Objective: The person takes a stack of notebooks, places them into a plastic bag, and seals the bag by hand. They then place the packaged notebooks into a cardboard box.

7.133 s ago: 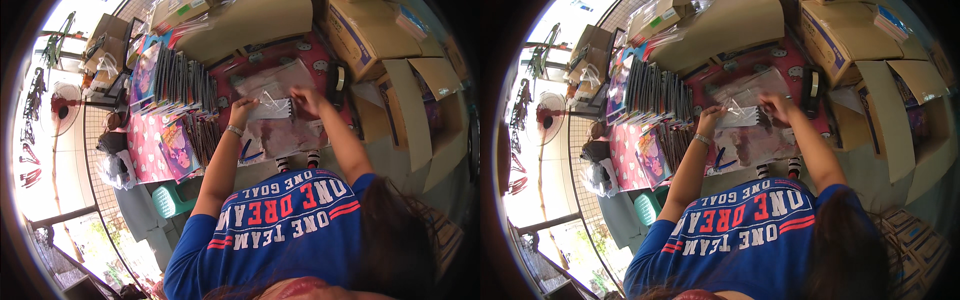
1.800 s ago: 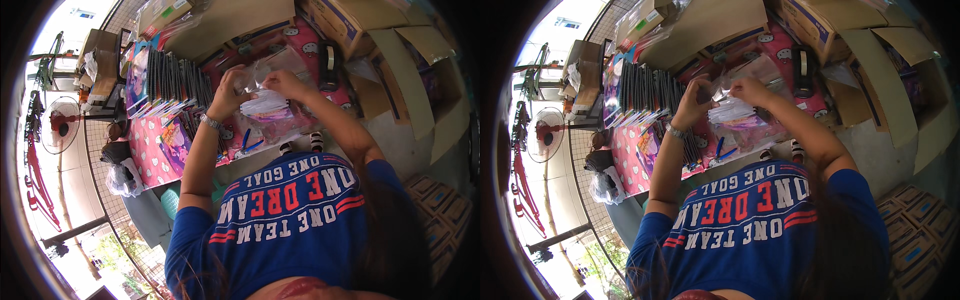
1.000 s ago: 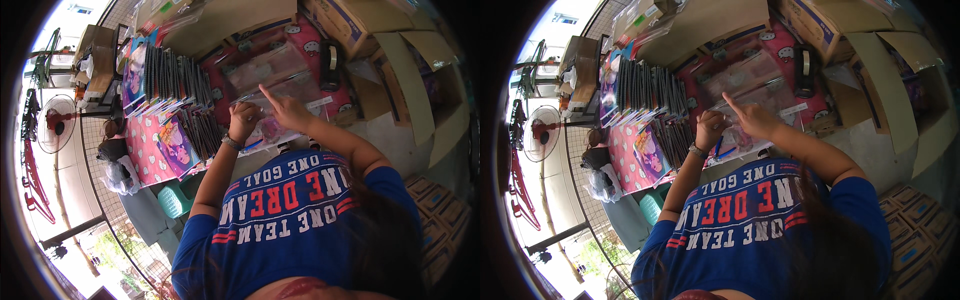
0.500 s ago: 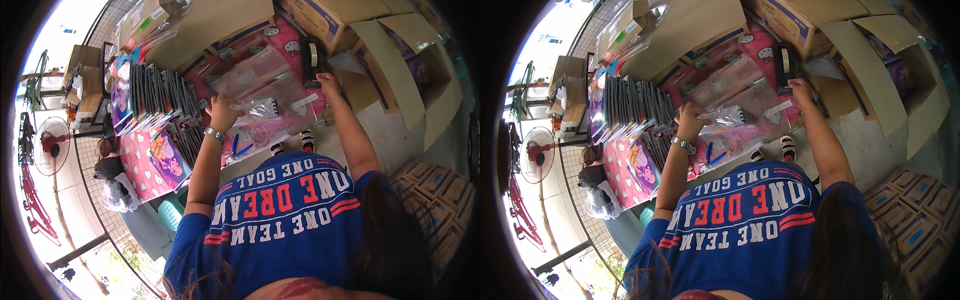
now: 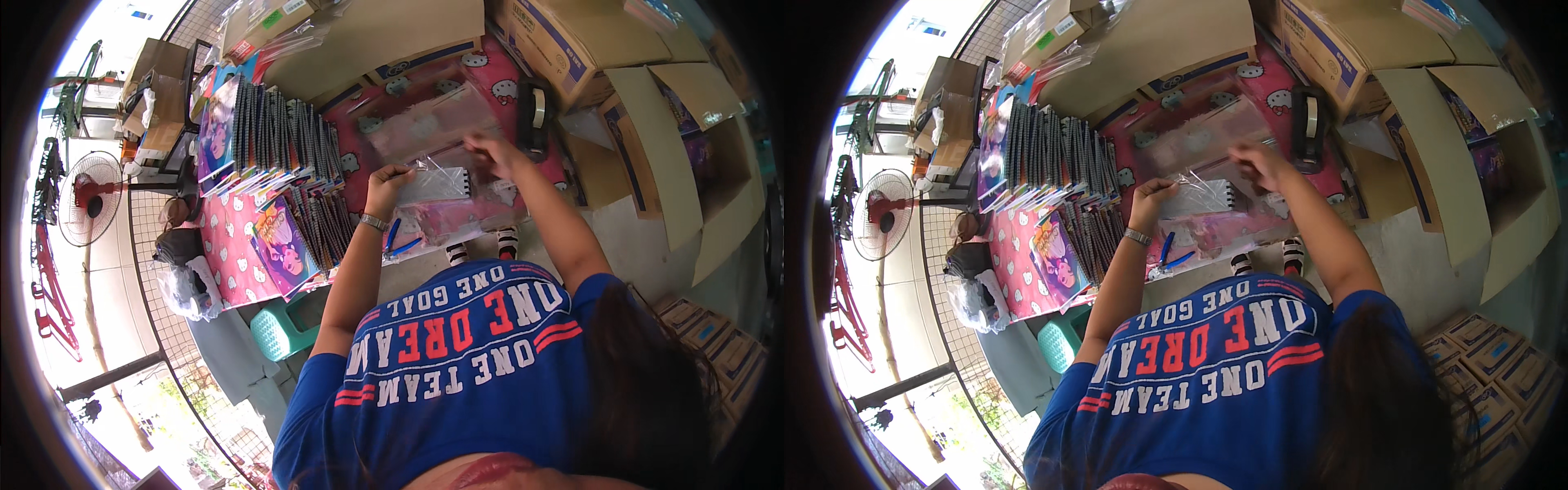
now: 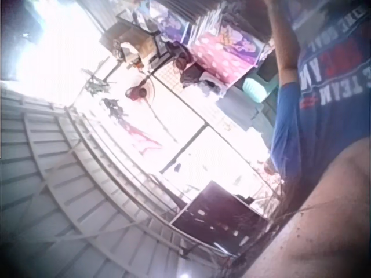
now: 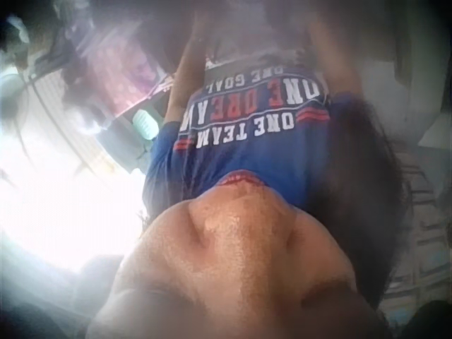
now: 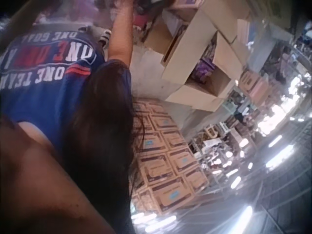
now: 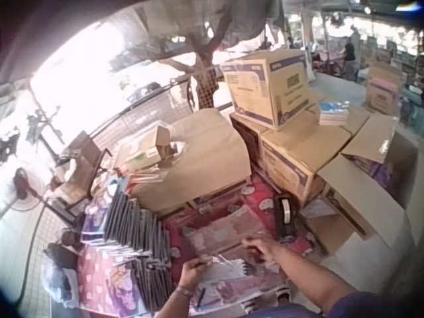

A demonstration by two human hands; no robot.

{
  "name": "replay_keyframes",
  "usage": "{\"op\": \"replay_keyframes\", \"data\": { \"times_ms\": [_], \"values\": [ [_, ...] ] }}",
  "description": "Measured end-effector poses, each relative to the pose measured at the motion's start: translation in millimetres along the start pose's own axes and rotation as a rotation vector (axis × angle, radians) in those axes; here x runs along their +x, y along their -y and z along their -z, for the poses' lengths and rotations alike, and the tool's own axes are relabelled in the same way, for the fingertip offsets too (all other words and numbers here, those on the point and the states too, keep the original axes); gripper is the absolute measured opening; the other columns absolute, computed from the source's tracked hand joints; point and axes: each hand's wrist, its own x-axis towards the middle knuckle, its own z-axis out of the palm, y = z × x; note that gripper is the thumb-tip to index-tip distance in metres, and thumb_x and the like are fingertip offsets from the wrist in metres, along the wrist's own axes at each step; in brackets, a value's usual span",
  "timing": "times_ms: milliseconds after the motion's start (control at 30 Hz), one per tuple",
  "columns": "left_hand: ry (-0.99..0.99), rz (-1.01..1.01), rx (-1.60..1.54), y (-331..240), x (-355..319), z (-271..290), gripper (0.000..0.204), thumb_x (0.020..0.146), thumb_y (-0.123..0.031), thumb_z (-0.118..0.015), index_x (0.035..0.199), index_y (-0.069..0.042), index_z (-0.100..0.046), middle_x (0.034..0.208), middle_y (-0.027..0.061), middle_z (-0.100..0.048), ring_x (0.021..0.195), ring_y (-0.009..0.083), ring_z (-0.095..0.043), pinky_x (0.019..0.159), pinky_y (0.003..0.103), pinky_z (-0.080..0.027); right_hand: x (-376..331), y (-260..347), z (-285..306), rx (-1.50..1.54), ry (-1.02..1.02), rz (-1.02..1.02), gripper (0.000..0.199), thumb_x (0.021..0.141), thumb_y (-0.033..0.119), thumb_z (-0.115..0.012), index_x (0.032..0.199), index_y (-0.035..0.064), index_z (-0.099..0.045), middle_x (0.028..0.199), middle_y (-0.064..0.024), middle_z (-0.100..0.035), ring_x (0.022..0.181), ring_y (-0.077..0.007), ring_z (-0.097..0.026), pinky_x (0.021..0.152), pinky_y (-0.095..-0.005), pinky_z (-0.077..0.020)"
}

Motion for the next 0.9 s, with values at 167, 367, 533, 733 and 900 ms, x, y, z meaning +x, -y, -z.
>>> {"op": "replay_keyframes", "data": {
  "times_ms": [167, 367, 533, 733, 900],
  "values": [
    [0.003, -0.057, -0.052, -2.5, 5.2, -8.8, 0.029, 0.079, -0.004, -0.071, 0.108, -0.001, -0.063, 0.086, 0.0033, -0.066, 0.08, 0.011, -0.06, 0.075, 0.024, -0.045, 54.5, 68.3, -86.2, -1.482, 0.304, -0.279, 0.036, 0.09, 0.044, -0.06, 0.088, 0.0087, -0.062, 0.081, -0.0025, -0.059, 0.071, -0.0132, -0.054, 0.065, -0.0313, -0.0424],
    [-0.076, -0.04, 0.005, 4.0, 0.7, -10.8, 0.038, 0.08, -0.011, -0.073, 0.113, 0.001, -0.059, 0.1, 0.0086, -0.064, 0.089, 0.0154, -0.06, 0.079, 0.027, -0.046, 55.3, -1.7, -8.0, -0.931, 0.284, -0.622, 0.051, 0.085, 0.044, -0.065, 0.119, 0.008, -0.057, 0.109, -0.0095, -0.062, 0.099, -0.0214, -0.058, 0.088, -0.0389, -0.0457],
    [-0.141, 0.162, -0.13, 2.9, 7.1, -12.2, 0.05, 0.083, -0.024, -0.072, 0.122, 0.001, -0.054, 0.113, 0.0111, -0.059, 0.099, 0.0193, -0.058, 0.083, 0.032, -0.047, -16.8, -62.3, 45.5, -1.264, 0.044, 0.386, 0.08, 0.066, 0.022, -0.083, 0.135, 0.0085, -0.044, 0.129, -0.0151, -0.051, 0.116, -0.0308, -0.053, 0.102, -0.04, -0.041],
    [0.3, 0.015, -0.276, -111.5, 4.6, -61.8, 0.071, 0.088, -0.043, -0.064, 0.14, -0.004, -0.036, 0.124, 0.0107, -0.054, 0.109, 0.0243, -0.055, 0.091, 0.04, -0.045, -112.0, 33.4, -37.9, -0.942, -0.37, 0.688, 0.075, 0.058, 0.023, -0.089, 0.122, 0.0038, -0.056, 0.124, -0.0143, -0.054, 0.112, -0.0261, -0.055, 0.098, -0.0358, -0.0419],
    [0.79, -0.297, -0.482, -207.6, -55.4, -109.5, 0.07, 0.094, -0.049, -0.049, 0.146, -0.009, -0.024, 0.143, 0.0194, -0.039, 0.126, 0.0373, -0.046, 0.101, 0.053, -0.04, -263.0, 160.4, -76.4, -0.838, -0.879, 1.171, 0.071, 0.059, 0.027, -0.088, 0.118, 0.0024, -0.056, 0.11, -0.0096, -0.061, 0.104, -0.0221, -0.057, 0.093, -0.0359, -0.0445]
  ]
}}
